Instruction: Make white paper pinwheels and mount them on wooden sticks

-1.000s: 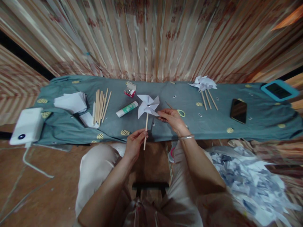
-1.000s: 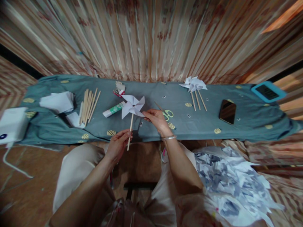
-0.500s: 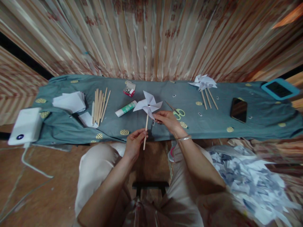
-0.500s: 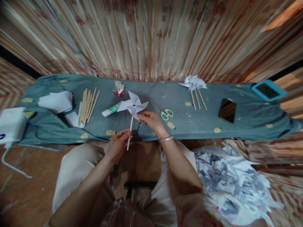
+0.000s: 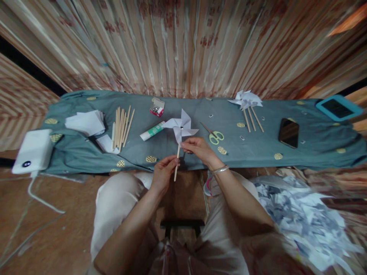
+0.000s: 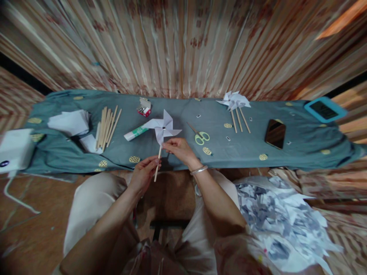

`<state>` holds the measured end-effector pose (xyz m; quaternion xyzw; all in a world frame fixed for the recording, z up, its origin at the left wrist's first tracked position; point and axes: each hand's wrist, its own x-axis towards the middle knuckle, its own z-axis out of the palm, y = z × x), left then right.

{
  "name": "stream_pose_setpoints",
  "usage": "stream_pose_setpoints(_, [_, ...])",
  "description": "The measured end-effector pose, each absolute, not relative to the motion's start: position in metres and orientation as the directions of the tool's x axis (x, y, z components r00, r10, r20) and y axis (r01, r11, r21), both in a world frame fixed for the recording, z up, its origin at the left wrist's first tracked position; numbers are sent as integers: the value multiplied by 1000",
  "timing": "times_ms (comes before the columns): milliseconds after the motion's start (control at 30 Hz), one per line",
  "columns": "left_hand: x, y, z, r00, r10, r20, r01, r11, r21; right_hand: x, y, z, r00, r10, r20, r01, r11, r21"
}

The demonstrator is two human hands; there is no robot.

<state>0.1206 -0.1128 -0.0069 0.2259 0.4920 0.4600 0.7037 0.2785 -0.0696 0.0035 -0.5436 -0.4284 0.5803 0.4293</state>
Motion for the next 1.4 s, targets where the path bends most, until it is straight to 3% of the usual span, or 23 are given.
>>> stream_pose_setpoints(300, [118, -114, -6, 88, 879, -469, -411, 461, 787, 266, -82, 6, -125, 957, -263, -49, -270, -961])
stream_pose_setpoints(633, [123, -118, -8, 130, 897, -423, -366, 440, 820, 265, -94, 3, -26, 966, -256, -95, -257, -962])
stream_pose_setpoints(867, [126, -115, -9, 120, 904, -410, -340, 426, 838, 290, -92, 11, 126, 959, -255, -93, -244, -965])
stream_pose_setpoints(1067, [126, -113, -5, 127, 892, -433, -306, 451, 838, 334, -77, 20, 355, 933, -50, 121, -98, -988])
stream_pose_setpoints(1233, [132, -115, -4, 157, 880, -448, -281, 474, 835, 396, -56, 40, 468, 861, 199, 586, -134, -799])
stream_pose_setpoints(1400, [137, -117, -4, 207, 875, -438, -276, 481, 832, 455, -23, 46, 460, 845, 273, 856, -341, -388])
